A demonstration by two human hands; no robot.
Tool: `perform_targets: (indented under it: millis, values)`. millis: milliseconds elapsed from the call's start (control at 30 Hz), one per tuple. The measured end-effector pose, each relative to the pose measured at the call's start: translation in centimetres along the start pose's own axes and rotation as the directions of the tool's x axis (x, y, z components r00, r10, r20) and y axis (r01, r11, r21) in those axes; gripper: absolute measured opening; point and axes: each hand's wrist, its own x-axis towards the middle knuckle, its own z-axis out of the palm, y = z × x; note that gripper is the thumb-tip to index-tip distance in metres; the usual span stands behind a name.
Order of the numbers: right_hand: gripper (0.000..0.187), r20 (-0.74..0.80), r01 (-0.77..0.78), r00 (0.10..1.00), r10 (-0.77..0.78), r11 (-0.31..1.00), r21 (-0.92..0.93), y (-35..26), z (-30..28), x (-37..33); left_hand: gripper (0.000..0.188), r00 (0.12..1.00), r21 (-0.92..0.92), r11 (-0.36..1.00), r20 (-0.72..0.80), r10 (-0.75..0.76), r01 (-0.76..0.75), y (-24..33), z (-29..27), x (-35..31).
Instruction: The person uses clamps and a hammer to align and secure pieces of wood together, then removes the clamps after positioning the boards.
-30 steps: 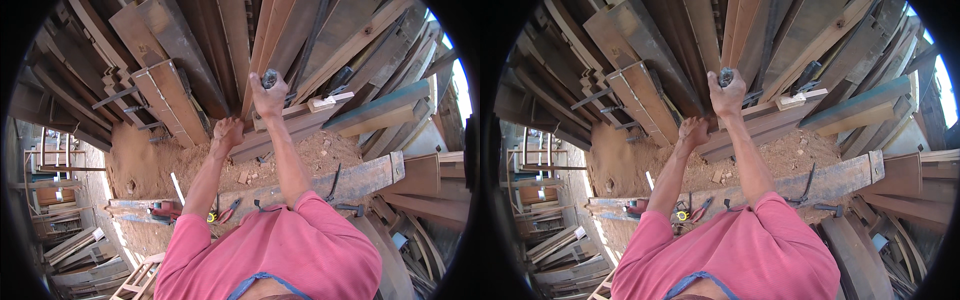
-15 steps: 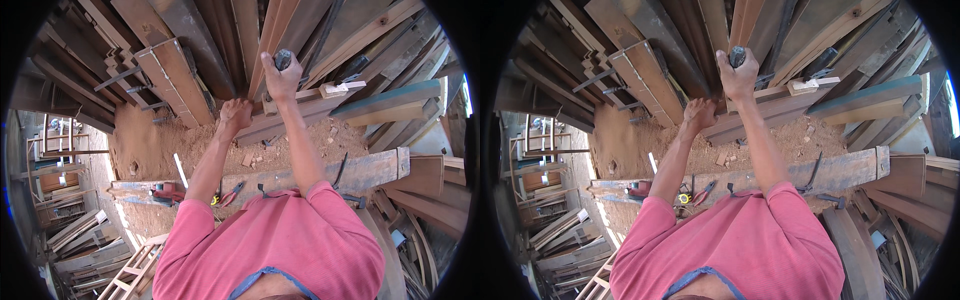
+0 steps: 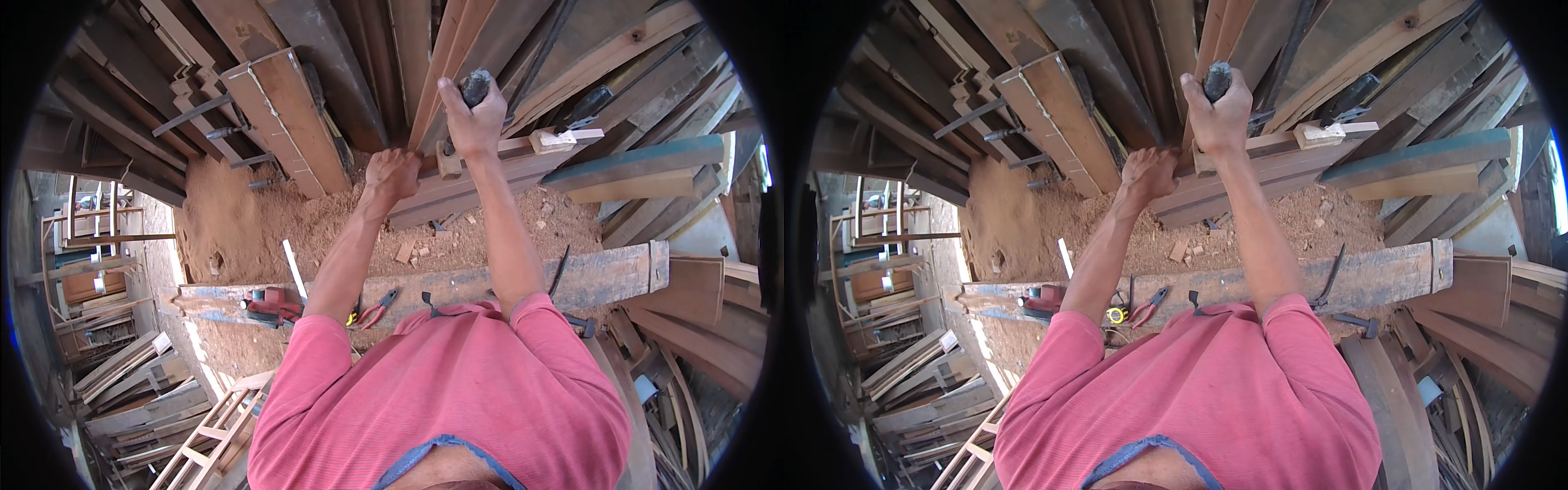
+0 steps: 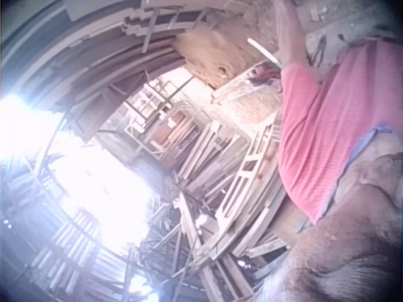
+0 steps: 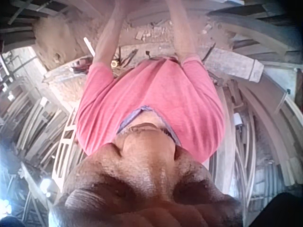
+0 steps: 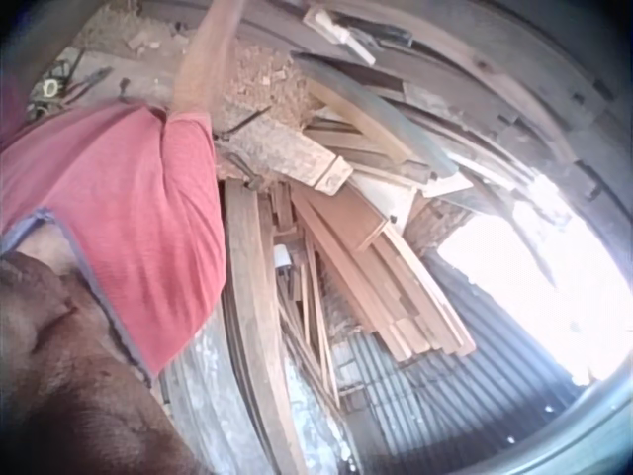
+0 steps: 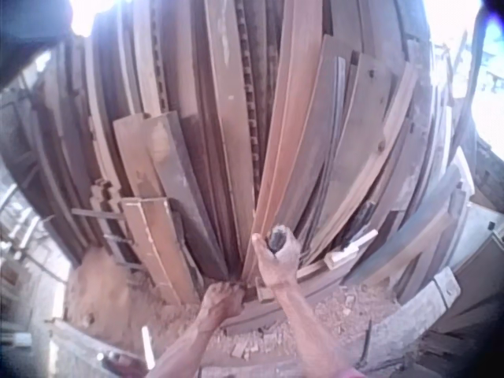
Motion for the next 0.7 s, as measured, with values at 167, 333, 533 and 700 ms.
perform_targets:
  millis: [167, 333, 533, 700]
  values:
    - [0.026, 0.7, -0.41, 0.705, 0.119, 0.873, 0.265, -0.2, -3.0, 2.5, 0.045, 0.995, 0.004, 0.999, -0.096, -0.037, 0.037, -0.3, 1.2, -1.3]
    - [0.027, 0.281, -0.128, 0.959, 0.038, 0.943, 0.309, -0.9, -1.9, 0.4, 0.043, 1.0, -0.05, 0.998, 0.0, -0.025, 0.025, 0.1, -0.4, -0.5]
    - [0.026, 0.192, -0.078, 0.979, 0.065, 0.995, 0.06, 0.5, -0.7, 0.8, 0.042, 0.998, 0.003, 1.0, -0.061, 0.015, -0.015, -0.4, 1.4, 0.5]
    - [0.026, 0.72, -0.398, 0.683, 0.121, 0.889, 0.228, 0.4, -3.5, 4.3, 0.039, 0.999, 0.0, 1.0, -0.034, 0.015, -0.015, 0.3, -0.2, -0.1]
